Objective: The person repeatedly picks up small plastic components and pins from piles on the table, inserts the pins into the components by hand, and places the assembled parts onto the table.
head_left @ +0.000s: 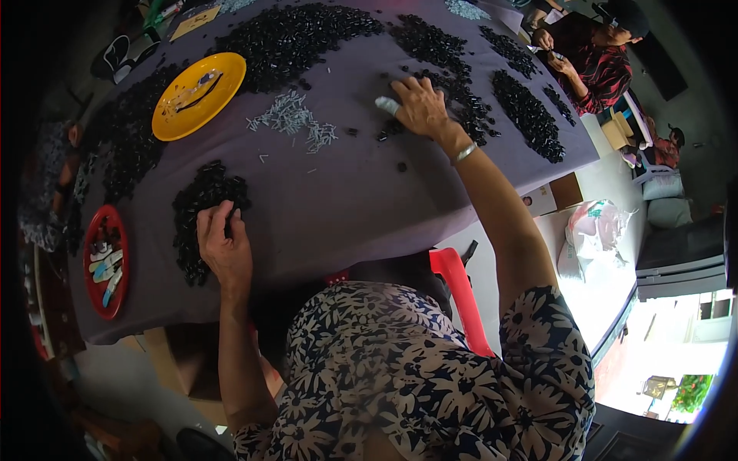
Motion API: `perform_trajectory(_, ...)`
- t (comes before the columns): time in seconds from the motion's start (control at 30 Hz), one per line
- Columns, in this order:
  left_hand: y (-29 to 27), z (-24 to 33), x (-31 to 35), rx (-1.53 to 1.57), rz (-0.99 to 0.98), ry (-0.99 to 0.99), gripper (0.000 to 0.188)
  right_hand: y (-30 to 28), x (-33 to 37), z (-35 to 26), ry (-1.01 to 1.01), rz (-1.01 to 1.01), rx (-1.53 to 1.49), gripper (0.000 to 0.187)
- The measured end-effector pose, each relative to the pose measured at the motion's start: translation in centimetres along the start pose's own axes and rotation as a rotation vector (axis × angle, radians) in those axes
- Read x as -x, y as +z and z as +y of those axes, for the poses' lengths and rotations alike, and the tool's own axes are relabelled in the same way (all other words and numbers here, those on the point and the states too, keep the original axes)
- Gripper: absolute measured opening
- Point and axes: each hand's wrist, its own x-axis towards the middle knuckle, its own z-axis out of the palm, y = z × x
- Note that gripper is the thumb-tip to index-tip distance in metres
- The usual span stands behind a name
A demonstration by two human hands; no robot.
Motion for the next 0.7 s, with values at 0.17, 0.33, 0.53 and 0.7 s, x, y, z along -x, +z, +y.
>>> perform_trajectory(0.17, -0.2, 0.3, -0.3, 0.033, -0.001, -0.004, 0.023, -1.2, 5.7, 0.4, -0.105, 0.165, -0.015, 0.060)
perform_trajectory(0.33, 0.0, 0.0, -0.2, 0.033, -0.021, 0.001, 0.020, -2.0, 9.0, 2.0, -0.141, 0.173, -0.025, 0.052)
perform_trajectory(0.53, 0.0, -0.1, -0.1, 0.058, -0.021, -0.011, 0.021, -3.2, 9.6, -2.2, -0.257, 0.190, -0.075, 0.051)
perform_trajectory(0.7, 0.2, 0.0, -0.1, 0.067, -0.025, -0.006, 0.020, -1.4, 9.3, -5.0, -0.347, 0.313, -0.144, 0.040)
